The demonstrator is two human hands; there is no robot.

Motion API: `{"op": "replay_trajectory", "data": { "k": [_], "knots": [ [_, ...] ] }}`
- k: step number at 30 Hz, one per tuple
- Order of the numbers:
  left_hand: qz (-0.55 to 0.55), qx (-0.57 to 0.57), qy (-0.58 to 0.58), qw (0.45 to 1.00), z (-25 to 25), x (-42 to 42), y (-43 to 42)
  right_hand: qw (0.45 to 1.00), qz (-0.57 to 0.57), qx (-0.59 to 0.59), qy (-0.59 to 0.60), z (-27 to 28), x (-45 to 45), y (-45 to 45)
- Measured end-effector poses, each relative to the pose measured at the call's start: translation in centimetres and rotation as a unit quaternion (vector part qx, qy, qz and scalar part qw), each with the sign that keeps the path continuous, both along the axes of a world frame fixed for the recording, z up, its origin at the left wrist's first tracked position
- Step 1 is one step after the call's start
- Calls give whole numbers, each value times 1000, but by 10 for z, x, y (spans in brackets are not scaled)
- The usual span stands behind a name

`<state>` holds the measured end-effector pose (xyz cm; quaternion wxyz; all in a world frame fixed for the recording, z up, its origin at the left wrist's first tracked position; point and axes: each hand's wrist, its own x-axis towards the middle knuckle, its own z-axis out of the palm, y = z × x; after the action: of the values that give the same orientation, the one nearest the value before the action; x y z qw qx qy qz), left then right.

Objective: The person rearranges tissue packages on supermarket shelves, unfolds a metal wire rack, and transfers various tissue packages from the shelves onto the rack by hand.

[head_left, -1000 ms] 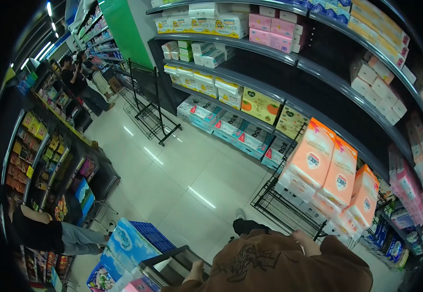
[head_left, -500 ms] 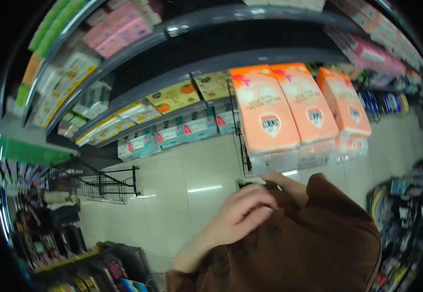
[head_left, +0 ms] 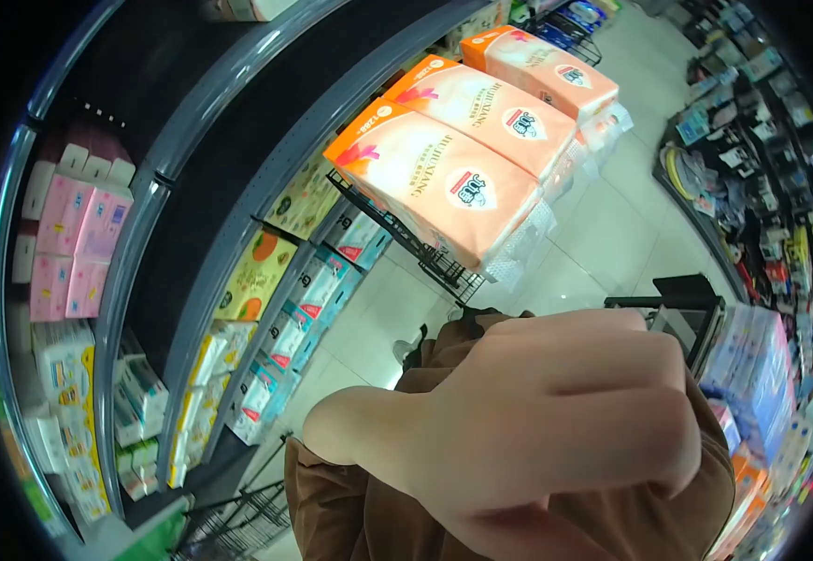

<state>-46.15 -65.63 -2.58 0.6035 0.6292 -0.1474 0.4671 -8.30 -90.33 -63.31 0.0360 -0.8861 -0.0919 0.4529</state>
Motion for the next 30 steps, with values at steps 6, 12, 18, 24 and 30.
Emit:
{"op": "replay_trajectory", "data": {
  "k": [6, 12, 18, 24, 30],
  "knots": [
    [-71, -37, -37, 996, 5, -50, 5, 993, -68, 65, 73, 53, -145, -53],
    [-315, 113, -127, 934, -22, -45, 32, 985, -99, 137, 35, 95, -190, -91],
    [-318, -133, 167, 924, -49, -4, -34, 977, 60, 196, -57, 44, -187, -207],
    [-278, -114, 375, 877, -139, 94, -90, 987, -78, 103, 91, 44, -167, -242],
    [-268, -75, 433, 857, -174, 212, -156, 976, -25, 191, 106, 20, -76, -257]
  ]
}}
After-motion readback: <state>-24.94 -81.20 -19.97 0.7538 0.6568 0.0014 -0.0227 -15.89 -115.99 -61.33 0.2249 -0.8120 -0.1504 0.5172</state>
